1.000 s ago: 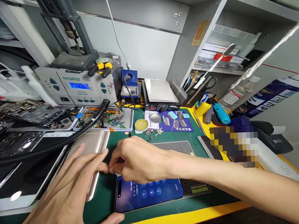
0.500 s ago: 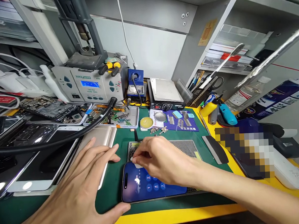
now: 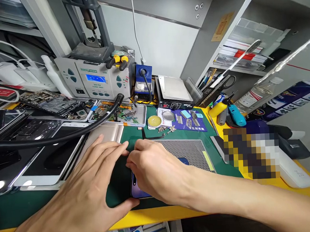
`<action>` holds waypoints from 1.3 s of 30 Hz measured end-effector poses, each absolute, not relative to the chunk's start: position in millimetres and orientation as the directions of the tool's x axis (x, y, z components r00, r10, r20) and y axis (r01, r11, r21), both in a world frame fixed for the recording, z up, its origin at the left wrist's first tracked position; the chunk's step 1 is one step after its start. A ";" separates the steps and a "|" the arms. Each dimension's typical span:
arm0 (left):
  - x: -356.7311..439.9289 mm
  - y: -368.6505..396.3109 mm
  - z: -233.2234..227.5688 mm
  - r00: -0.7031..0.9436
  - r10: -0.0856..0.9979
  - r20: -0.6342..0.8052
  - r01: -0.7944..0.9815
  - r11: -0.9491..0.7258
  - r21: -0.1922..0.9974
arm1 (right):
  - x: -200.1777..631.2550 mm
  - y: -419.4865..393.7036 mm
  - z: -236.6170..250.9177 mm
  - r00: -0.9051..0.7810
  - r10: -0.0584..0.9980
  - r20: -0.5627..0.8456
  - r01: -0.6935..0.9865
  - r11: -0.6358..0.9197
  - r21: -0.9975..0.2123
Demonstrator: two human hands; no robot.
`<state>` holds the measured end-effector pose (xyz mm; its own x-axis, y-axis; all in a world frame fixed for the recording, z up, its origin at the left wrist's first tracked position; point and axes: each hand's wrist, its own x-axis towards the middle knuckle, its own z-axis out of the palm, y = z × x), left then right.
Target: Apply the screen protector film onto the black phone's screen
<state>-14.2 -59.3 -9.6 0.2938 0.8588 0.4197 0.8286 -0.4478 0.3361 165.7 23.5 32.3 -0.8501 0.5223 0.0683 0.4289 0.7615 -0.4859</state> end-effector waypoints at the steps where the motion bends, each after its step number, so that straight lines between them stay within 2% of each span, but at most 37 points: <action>1: -14.3 -59.1 -9.9 0.296 0.858 0.421 0.825 -0.451 0.339 | 166.0 21.1 31.9 -0.847 0.528 0.068 0.434 0.758 -0.487; 8: -15.3 -58.4 -11.4 0.319 0.844 0.430 0.818 -0.475 0.325 | 168.3 -4.4 25.0 -0.785 0.619 0.039 0.506 0.675 -0.537; 11: -16.0 -59.1 -11.9 0.328 0.839 0.434 0.816 -0.483 0.317 | 170.3 -18.8 29.1 -0.785 0.619 0.020 0.512 0.667 -0.541; 14: -16.3 -60.1 -12.8 0.359 0.835 0.417 0.797 -0.507 0.329 | 180.2 -33.6 42.1 -0.795 0.600 -0.085 0.535 0.628 -0.566; 18: -15.6 -60.5 -13.9 0.383 0.826 0.413 0.792 -0.524 0.312 | 210.5 -50.3 57.7 -0.691 0.668 -0.277 0.647 0.399 -0.650; 21: -15.0 -60.2 -13.9 0.395 0.829 0.395 0.795 -0.525 0.305 | 231.5 -52.4 59.1 -0.590 0.755 -0.288 0.664 0.250 -0.705; 23: -14.9 -60.1 -13.7 0.399 0.834 0.380 0.795 -0.521 0.310 | 233.9 -44.9 57.5 -0.523 0.811 -0.262 0.672 0.204 -0.712; 26: -15.2 -60.0 -13.2 0.381 0.848 0.367 0.808 -0.499 0.313 | 216.5 -22.3 55.4 -0.496 0.856 -0.148 0.704 0.296 -0.646; 29: -15.9 -60.0 -12.6 0.374 0.852 0.367 0.815 -0.490 0.308 | 188.6 1.3 50.5 -0.539 0.842 0.000 0.697 0.446 -0.561; 34: -16.7 -61.2 -11.7 0.365 0.833 0.415 0.814 -0.502 0.291 | 165.8 9.7 27.1 -0.633 0.764 0.121 0.645 0.608 -0.463; 39: -16.2 -61.5 -12.3 0.363 0.824 0.435 0.806 -0.512 0.298 | 171.5 -18.9 10.8 -0.712 0.675 0.191 0.567 0.714 -0.410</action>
